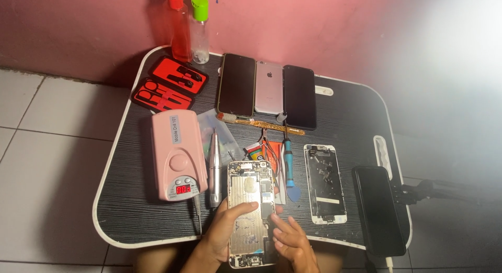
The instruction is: Grinding the surface of a smartphone motherboard using a rotary tool and then inspecting it with a screwdriver.
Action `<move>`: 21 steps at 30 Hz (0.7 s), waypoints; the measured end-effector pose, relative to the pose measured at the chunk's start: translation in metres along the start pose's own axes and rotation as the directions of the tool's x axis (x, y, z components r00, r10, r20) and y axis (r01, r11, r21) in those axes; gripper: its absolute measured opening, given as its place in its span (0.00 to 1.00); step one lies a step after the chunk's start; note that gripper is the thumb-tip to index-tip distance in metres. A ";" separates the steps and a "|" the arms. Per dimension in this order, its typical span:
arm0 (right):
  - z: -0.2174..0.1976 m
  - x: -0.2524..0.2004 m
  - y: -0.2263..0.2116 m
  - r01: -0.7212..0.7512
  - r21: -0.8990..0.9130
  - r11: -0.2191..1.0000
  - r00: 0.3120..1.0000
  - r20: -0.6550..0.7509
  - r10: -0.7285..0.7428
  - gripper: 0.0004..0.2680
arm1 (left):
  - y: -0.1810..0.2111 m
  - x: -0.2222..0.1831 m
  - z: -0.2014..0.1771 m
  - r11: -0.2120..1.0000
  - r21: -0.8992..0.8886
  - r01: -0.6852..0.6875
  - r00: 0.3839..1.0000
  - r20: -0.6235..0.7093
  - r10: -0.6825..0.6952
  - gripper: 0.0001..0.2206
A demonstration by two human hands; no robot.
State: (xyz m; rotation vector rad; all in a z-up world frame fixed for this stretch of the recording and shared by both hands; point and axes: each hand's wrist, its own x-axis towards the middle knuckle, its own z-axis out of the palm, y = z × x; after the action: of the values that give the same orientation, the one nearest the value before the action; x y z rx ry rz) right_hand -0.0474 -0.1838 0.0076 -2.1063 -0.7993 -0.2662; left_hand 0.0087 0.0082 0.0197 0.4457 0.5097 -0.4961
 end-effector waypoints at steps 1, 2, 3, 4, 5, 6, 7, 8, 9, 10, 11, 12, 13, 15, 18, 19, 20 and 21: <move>-0.001 0.005 -0.004 -0.003 -0.002 1.000 1.000 -0.001 0.003 0.21 | 0.000 0.001 0.002 1.000 0.001 0.003 1.000 0.001 -0.003 0.22; -0.001 0.009 -0.009 -0.015 -0.002 1.000 1.000 -0.021 0.015 0.15 | 0.001 0.001 0.003 0.999 0.031 -0.011 0.994 -0.112 0.014 0.21; -0.002 0.014 -0.013 -0.028 -0.003 1.000 0.999 -0.040 0.028 0.09 | 0.001 0.001 0.004 0.998 0.063 -0.021 0.974 -0.223 0.034 0.21; 0.003 0.016 -0.013 -0.027 -0.003 1.000 0.999 -0.040 0.027 0.09 | 0.001 0.001 0.005 0.998 0.063 -0.022 0.974 -0.222 0.035 0.21; 0.007 0.018 -0.013 0.011 -0.006 1.000 0.992 -0.128 -0.011 0.13 | 0.001 0.000 0.005 0.999 0.044 -0.020 0.981 -0.190 0.028 0.22; 0.011 0.020 -0.013 0.047 -0.013 0.999 0.976 -0.215 -0.048 0.18 | 0.001 0.000 0.005 1.000 0.026 -0.017 0.987 -0.157 0.021 0.22; 0.010 0.019 -0.008 0.046 -0.014 0.999 0.975 -0.215 -0.048 0.18 | 0.001 0.000 0.005 1.000 0.026 -0.016 0.988 -0.156 0.020 0.22; 0.010 0.017 -0.003 0.083 -0.014 0.996 0.975 -0.203 -0.084 0.19 | 0.001 0.000 0.005 0.999 0.039 -0.011 0.987 -0.157 0.017 0.22; 0.009 0.015 0.001 0.119 -0.013 0.993 0.974 -0.192 -0.119 0.20 | 0.002 0.000 0.005 0.999 0.052 -0.007 0.987 -0.158 0.015 0.22; 0.010 0.016 -0.001 0.120 -0.011 0.993 0.974 -0.192 -0.119 0.20 | -0.001 0.003 0.000 0.999 0.051 -0.008 0.987 -0.159 0.016 0.22; 0.011 0.016 -0.003 0.109 -0.018 0.994 0.973 -0.203 -0.110 0.20 | -0.004 0.007 -0.005 0.999 0.046 -0.023 0.985 -0.169 0.030 0.21; 0.012 0.018 -0.005 0.101 -0.024 0.995 0.971 -0.216 -0.103 0.19 | -0.006 0.011 -0.009 0.998 0.042 -0.040 0.983 -0.177 0.047 0.21; 0.014 0.018 -0.006 0.104 -0.021 0.994 0.971 -0.216 -0.106 0.19 | -0.008 0.011 -0.009 0.998 0.043 -0.044 0.983 -0.178 0.051 0.21; 0.020 0.021 -0.007 0.089 0.001 0.996 0.947 -0.310 -0.085 0.15 | -0.007 0.012 -0.010 0.995 0.097 0.027 0.950 -0.312 0.005 0.16; 0.010 0.019 0.001 0.089 0.045 0.995 0.977 -0.200 -0.079 0.19 | 0.020 -0.023 0.038 0.969 0.167 0.183 0.854 -0.515 -0.073 0.29; 0.011 0.019 0.010 0.093 0.043 0.995 0.976 -0.204 -0.082 0.19 | 0.018 -0.017 0.032 0.969 0.171 0.180 0.856 -0.513 -0.069 0.29; 0.011 0.016 0.018 0.130 0.169 0.977 0.975 -0.203 -0.095 0.20 | 0.013 -0.013 0.024 0.986 0.121 0.117 0.896 -0.441 -0.052 0.26; 0.011 0.014 0.027 0.165 0.293 0.942 0.973 -0.203 -0.107 0.22 | 0.008 -0.009 0.017 0.996 0.065 0.057 0.929 -0.368 -0.029 0.24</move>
State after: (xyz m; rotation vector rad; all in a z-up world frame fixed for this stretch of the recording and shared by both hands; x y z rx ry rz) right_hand -0.0206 -0.1806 -0.0105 -1.7092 -0.8195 -0.3799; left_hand 0.0125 0.0090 0.0399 0.6054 0.8657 -0.4767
